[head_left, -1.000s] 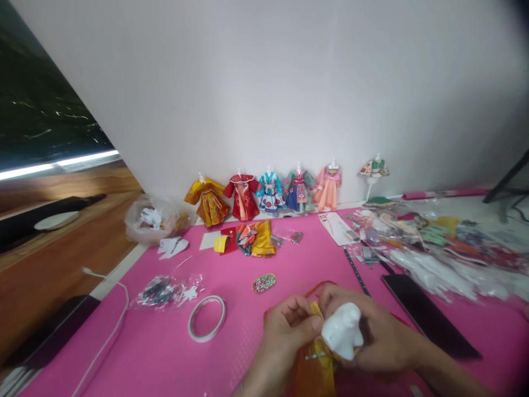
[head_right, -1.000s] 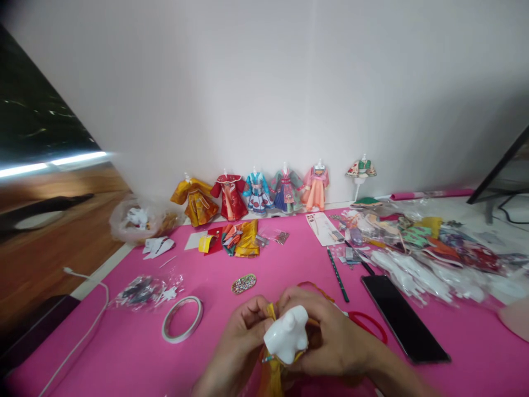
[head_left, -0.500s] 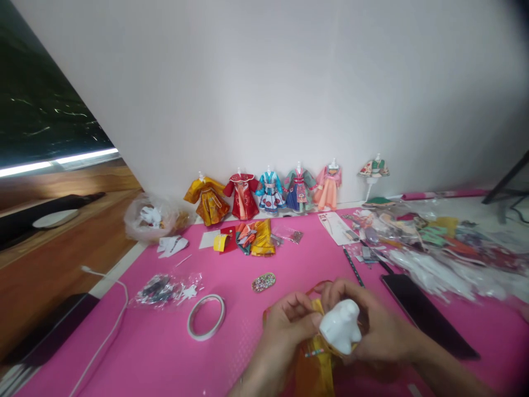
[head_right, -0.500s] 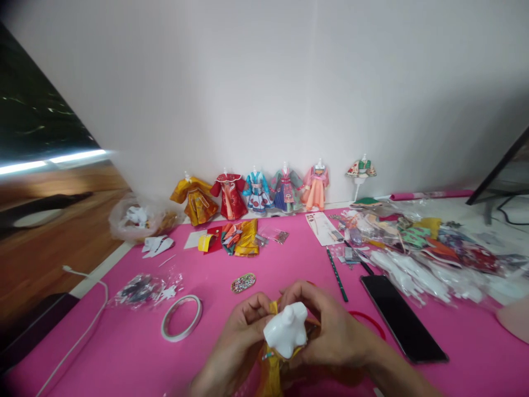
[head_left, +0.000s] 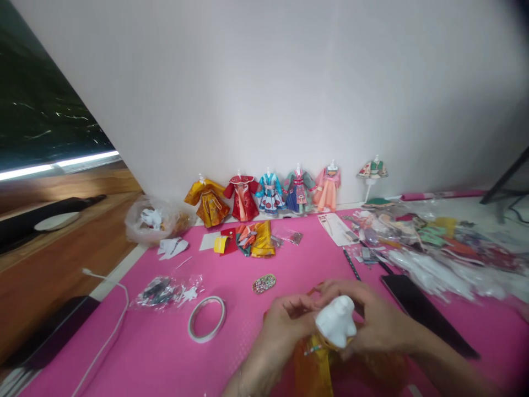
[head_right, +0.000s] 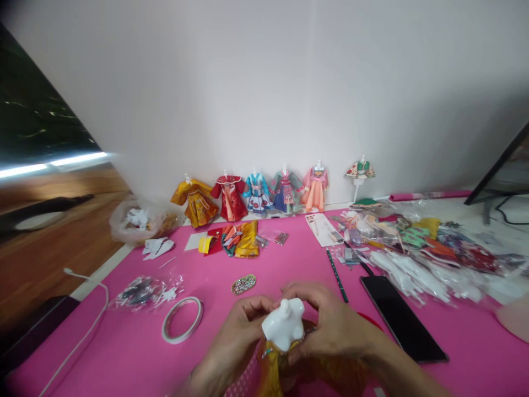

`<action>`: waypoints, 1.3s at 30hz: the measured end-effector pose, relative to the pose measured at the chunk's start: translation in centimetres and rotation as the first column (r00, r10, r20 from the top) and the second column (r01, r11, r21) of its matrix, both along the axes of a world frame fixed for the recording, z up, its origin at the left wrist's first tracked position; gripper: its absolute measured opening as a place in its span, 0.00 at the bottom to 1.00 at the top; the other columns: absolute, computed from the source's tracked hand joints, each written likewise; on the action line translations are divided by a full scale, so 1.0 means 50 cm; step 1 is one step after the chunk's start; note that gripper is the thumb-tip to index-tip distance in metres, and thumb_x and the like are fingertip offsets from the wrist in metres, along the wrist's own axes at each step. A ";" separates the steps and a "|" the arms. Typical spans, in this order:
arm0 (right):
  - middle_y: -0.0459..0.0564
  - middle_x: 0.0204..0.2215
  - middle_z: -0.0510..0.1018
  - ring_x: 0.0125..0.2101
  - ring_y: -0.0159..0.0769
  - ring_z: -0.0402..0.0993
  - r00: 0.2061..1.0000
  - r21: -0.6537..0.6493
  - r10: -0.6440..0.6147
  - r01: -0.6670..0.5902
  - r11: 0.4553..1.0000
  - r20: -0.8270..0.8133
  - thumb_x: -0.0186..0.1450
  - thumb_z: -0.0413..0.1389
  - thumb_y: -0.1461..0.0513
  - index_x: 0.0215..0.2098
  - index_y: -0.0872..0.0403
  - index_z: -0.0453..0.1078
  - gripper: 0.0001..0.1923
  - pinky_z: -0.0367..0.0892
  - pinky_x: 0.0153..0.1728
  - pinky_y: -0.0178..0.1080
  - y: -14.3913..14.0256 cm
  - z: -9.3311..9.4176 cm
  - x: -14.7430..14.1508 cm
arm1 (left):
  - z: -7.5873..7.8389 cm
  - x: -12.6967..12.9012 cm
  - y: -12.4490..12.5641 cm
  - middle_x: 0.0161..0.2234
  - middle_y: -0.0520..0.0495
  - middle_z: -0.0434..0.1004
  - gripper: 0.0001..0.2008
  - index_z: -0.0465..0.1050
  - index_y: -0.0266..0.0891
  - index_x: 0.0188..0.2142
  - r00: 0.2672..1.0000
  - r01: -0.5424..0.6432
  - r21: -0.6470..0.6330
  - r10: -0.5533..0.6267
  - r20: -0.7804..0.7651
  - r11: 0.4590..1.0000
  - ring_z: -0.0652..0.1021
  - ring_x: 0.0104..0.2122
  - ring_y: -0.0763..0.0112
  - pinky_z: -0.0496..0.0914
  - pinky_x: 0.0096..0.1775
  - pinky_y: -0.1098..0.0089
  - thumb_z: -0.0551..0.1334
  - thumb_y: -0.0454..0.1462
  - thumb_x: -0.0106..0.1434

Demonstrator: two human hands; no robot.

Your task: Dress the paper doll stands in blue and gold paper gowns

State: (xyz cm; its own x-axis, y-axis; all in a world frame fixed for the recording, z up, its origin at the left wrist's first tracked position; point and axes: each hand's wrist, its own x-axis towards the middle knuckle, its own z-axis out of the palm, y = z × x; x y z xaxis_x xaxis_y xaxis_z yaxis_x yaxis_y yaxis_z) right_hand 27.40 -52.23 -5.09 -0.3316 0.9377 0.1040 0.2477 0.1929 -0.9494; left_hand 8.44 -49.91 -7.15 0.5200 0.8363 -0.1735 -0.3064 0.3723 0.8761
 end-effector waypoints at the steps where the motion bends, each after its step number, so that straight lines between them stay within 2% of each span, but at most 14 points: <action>1: 0.48 0.37 0.75 0.41 0.44 0.72 1.000 0.019 -0.010 0.010 1.000 0.005 0.40 0.75 0.55 0.35 0.52 0.74 0.27 0.67 0.44 0.41 0.000 0.001 0.000 | -0.004 -0.003 0.001 0.25 0.50 0.76 0.13 0.79 0.35 0.25 1.000 0.005 0.030 -0.005 0.002 1.000 0.73 0.27 0.72 0.64 0.34 0.71 0.75 0.42 0.48; 4: 0.44 0.33 0.73 0.33 0.37 0.71 0.999 0.036 -0.032 0.033 0.999 -0.022 0.43 0.74 0.57 0.34 0.52 0.72 0.23 0.67 0.36 0.36 0.003 0.003 -0.002 | -0.015 -0.015 0.003 0.30 0.47 0.75 0.13 0.79 0.34 0.26 1.000 -0.009 0.173 0.006 0.019 0.985 0.73 0.32 0.69 0.65 0.38 0.69 0.70 0.44 0.57; 6: 0.45 0.34 0.74 0.35 0.38 0.71 0.997 0.036 -0.053 0.055 0.998 -0.052 0.44 0.73 0.57 0.35 0.52 0.73 0.22 0.68 0.39 0.37 0.008 0.004 -0.004 | -0.014 -0.022 0.001 0.33 0.46 0.75 0.13 0.80 0.35 0.31 0.999 -0.046 0.245 0.041 0.023 0.968 0.74 0.35 0.67 0.66 0.40 0.68 0.67 0.44 0.60; 10: 0.48 0.36 0.79 0.40 0.45 0.73 0.995 0.007 -0.063 0.063 0.998 -0.084 0.47 0.72 0.54 0.39 0.53 0.76 0.23 0.67 0.47 0.44 0.022 0.005 -0.010 | 0.007 -0.024 -0.005 0.38 0.45 0.78 0.13 0.78 0.40 0.40 0.989 -0.141 0.352 0.146 0.013 0.925 0.76 0.40 0.62 0.68 0.44 0.65 0.71 0.42 0.56; 13: 0.50 0.39 0.80 0.42 0.46 0.74 0.990 -0.005 -0.061 0.061 0.998 -0.126 0.50 0.71 0.52 0.42 0.54 0.77 0.25 0.66 0.50 0.47 0.029 0.003 -0.016 | 0.020 -0.021 -0.001 0.37 0.45 0.78 0.09 0.80 0.39 0.36 0.967 -0.188 0.486 0.247 -0.059 0.854 0.76 0.40 0.62 0.69 0.44 0.67 0.72 0.38 0.55; 15: 0.50 0.40 0.81 0.42 0.46 0.74 0.983 -0.006 -0.063 0.063 0.998 -0.172 0.52 0.69 0.53 0.42 0.54 0.77 0.23 0.66 0.51 0.47 0.030 0.000 -0.022 | 0.022 -0.023 0.005 0.35 0.45 0.78 0.06 0.81 0.39 0.33 0.953 -0.197 0.533 0.288 -0.092 0.823 0.77 0.38 0.62 0.70 0.43 0.67 0.71 0.38 0.55; 17: 0.50 0.40 0.81 0.43 0.46 0.75 0.974 -0.005 -0.060 0.060 0.998 -0.217 0.54 0.68 0.53 0.40 0.54 0.77 0.20 0.66 0.51 0.47 0.030 -0.006 -0.027 | 0.019 -0.028 0.011 0.36 0.44 0.79 0.06 0.81 0.39 0.33 0.950 -0.188 0.534 0.290 -0.113 0.824 0.77 0.38 0.61 0.70 0.42 0.66 0.71 0.38 0.55; 22: 0.49 0.40 0.82 0.43 0.46 0.76 0.967 0.009 -0.084 0.088 0.996 -0.240 0.54 0.68 0.54 0.38 0.54 0.78 0.17 0.66 0.52 0.47 0.026 -0.014 -0.037 | 0.019 -0.041 0.010 0.36 0.44 0.81 0.12 0.79 0.39 0.39 0.957 -0.187 0.454 0.267 -0.118 0.871 0.79 0.38 0.61 0.72 0.42 0.65 0.72 0.39 0.55; 31: 0.49 0.38 0.81 0.45 0.46 0.75 0.966 0.046 -0.155 0.168 0.985 -0.208 0.57 0.67 0.55 0.38 0.54 0.79 0.14 0.65 0.52 0.46 0.029 -0.010 -0.056 | 0.031 -0.039 0.015 0.35 0.47 0.81 0.13 0.76 0.38 0.37 0.946 -0.237 0.423 0.307 -0.105 0.875 0.79 0.37 0.65 0.71 0.41 0.68 0.73 0.35 0.52; 37: 0.51 0.40 0.81 0.44 0.43 0.76 0.969 0.047 -0.089 0.102 0.994 -0.232 0.62 0.63 0.56 0.43 0.54 0.78 0.14 0.66 0.51 0.46 0.041 -0.017 -0.053 | 0.032 -0.047 0.034 0.35 0.47 0.81 0.13 0.75 0.38 0.39 0.950 -0.232 0.407 0.297 -0.101 0.883 0.79 0.38 0.64 0.71 0.43 0.67 0.72 0.35 0.53; 39: 0.51 0.39 0.81 0.43 0.43 0.76 0.969 0.049 -0.105 0.119 0.992 -0.226 0.62 0.62 0.57 0.42 0.54 0.79 0.13 0.66 0.50 0.45 0.042 -0.020 -0.052 | 0.034 -0.048 0.037 0.35 0.47 0.82 0.14 0.76 0.38 0.39 0.956 -0.218 0.419 0.279 -0.091 0.882 0.80 0.38 0.63 0.71 0.43 0.67 0.72 0.36 0.53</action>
